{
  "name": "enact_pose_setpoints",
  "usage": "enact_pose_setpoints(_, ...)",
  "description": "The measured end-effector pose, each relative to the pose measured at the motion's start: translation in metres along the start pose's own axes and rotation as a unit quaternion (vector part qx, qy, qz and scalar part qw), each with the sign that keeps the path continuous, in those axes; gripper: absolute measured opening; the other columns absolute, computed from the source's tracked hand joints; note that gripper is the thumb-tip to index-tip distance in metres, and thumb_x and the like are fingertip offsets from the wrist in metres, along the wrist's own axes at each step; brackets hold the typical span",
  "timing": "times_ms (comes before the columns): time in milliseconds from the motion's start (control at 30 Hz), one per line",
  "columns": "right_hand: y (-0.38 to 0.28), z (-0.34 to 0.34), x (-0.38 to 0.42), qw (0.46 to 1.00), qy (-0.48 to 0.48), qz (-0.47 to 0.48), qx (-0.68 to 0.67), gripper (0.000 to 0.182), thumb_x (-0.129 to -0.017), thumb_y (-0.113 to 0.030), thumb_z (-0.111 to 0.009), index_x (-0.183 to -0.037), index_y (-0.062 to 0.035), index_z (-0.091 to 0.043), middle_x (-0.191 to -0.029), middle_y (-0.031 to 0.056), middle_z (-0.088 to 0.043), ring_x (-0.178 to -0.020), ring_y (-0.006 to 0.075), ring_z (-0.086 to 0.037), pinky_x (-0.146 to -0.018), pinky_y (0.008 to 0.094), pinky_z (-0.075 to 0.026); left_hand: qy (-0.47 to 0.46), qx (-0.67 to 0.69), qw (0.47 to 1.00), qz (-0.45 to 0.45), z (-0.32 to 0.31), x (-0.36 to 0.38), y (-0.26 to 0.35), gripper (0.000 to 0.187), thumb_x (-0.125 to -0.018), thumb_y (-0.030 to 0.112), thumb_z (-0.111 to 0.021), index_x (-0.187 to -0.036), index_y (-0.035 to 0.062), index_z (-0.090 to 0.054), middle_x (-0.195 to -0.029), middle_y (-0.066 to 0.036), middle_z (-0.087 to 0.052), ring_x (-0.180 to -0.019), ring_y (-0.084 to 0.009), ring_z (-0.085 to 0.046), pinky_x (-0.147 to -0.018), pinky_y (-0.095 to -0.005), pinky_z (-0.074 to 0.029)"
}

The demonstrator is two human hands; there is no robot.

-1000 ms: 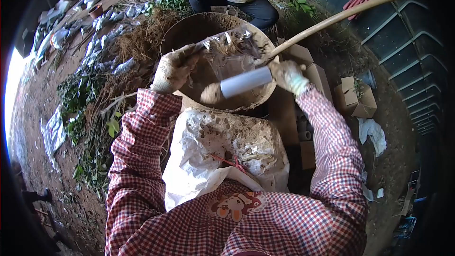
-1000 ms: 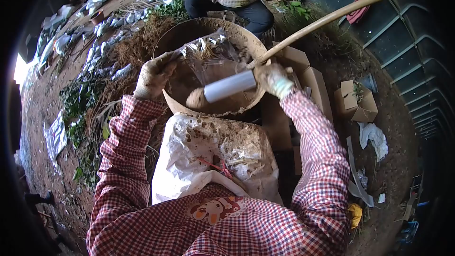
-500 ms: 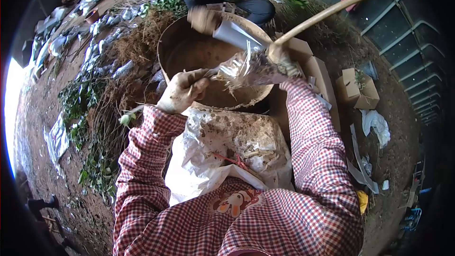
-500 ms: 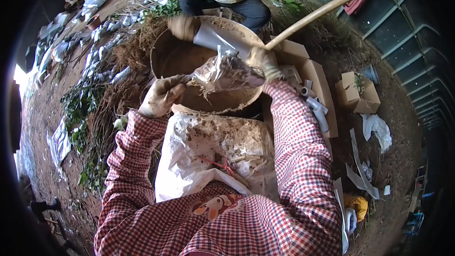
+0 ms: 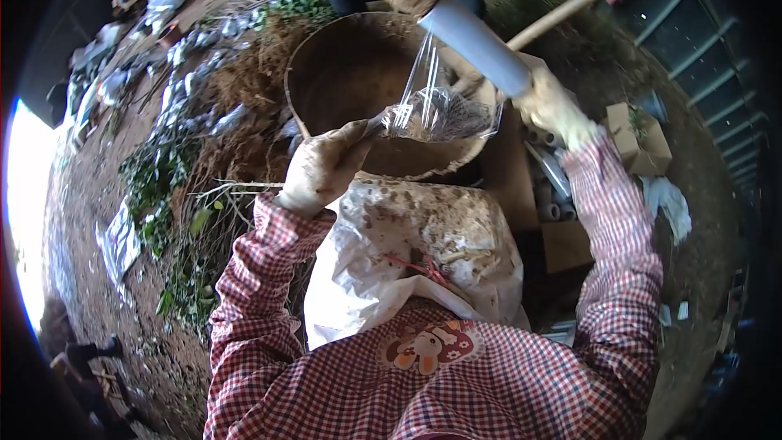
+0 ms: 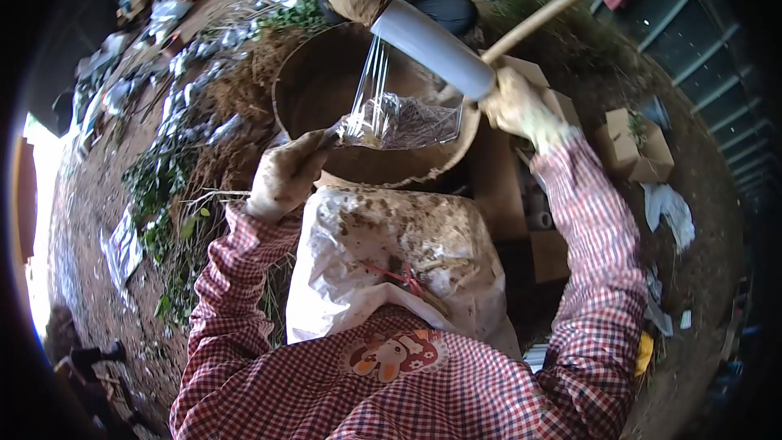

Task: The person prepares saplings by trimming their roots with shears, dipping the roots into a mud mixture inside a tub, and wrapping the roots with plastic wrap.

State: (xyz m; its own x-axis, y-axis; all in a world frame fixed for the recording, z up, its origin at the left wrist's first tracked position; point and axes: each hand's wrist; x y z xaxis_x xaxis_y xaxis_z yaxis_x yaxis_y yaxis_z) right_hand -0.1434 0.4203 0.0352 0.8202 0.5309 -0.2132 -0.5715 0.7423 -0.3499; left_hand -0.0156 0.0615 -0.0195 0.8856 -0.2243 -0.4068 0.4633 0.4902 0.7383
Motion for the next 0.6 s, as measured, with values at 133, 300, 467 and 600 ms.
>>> enact_pose_setpoints(133,0.015,0.027,0.000,0.813,0.040,0.085,0.575,0.008,-0.084,-0.016,-0.055,-0.082,-0.0088,-0.059,-0.067,0.0067,-0.059,-0.062,0.0232,-0.061,-0.056,0.0382,-0.048,-0.033,0.276,0.957,0.089,0.012,-0.002,-0.005,0.027,-0.096,0.018,-0.057,-0.114,-0.0005,-0.063,-0.080,-0.002,-0.068,-0.064,-0.0041,-0.051,-0.058,-0.0207,-0.043)
enact_pose_setpoints(300,-0.101,0.057,0.052,0.776,0.187,0.405,0.446,0.017,-0.075,-0.018,-0.065,-0.089,-0.0088,-0.067,-0.078,-0.0004,-0.058,-0.062,0.0131,-0.051,-0.059,0.0297,-0.044,-0.096,0.194,0.966,0.143,0.023,0.000,-0.040,0.026,-0.094,0.018,-0.057,-0.110,-0.0017,-0.064,-0.075,0.000,-0.061,-0.062,-0.0064,-0.050,-0.056,-0.0234,-0.044)
enact_pose_setpoints(467,-0.122,0.029,-0.001,0.843,0.292,0.316,0.323,0.021,-0.085,-0.023,-0.063,-0.103,-0.0142,-0.069,-0.102,-0.0025,-0.066,-0.076,0.0125,-0.058,-0.071,0.0296,-0.046,-0.205,0.517,0.790,0.257,-0.040,0.007,0.048,0.032,-0.096,0.020,-0.054,-0.118,-0.0025,-0.059,-0.090,-0.006,-0.067,-0.076,-0.0116,-0.062,-0.063,-0.0221,-0.048)
enact_pose_setpoints(600,-0.061,-0.049,0.032,0.966,0.102,0.079,-0.223,0.016,-0.085,-0.021,-0.062,-0.098,-0.0113,-0.066,-0.090,-0.0008,-0.063,-0.068,0.0118,-0.056,-0.063,0.0280,-0.045,-0.102,0.273,0.953,0.079,-0.030,0.022,0.077,0.032,-0.098,0.027,-0.051,-0.106,-0.0021,-0.061,-0.068,0.000,-0.058,-0.056,-0.0075,-0.050,-0.052,-0.0220,-0.041)
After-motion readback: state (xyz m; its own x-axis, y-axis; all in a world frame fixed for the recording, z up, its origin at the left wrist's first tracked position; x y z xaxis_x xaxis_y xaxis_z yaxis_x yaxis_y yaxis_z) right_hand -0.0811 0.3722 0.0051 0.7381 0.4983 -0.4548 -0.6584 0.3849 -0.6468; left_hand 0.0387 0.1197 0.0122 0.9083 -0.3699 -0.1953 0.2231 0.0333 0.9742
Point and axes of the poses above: each hand's wrist, its own x-axis away from the middle knuckle, its own z-axis out of the back of the hand, y = z × x
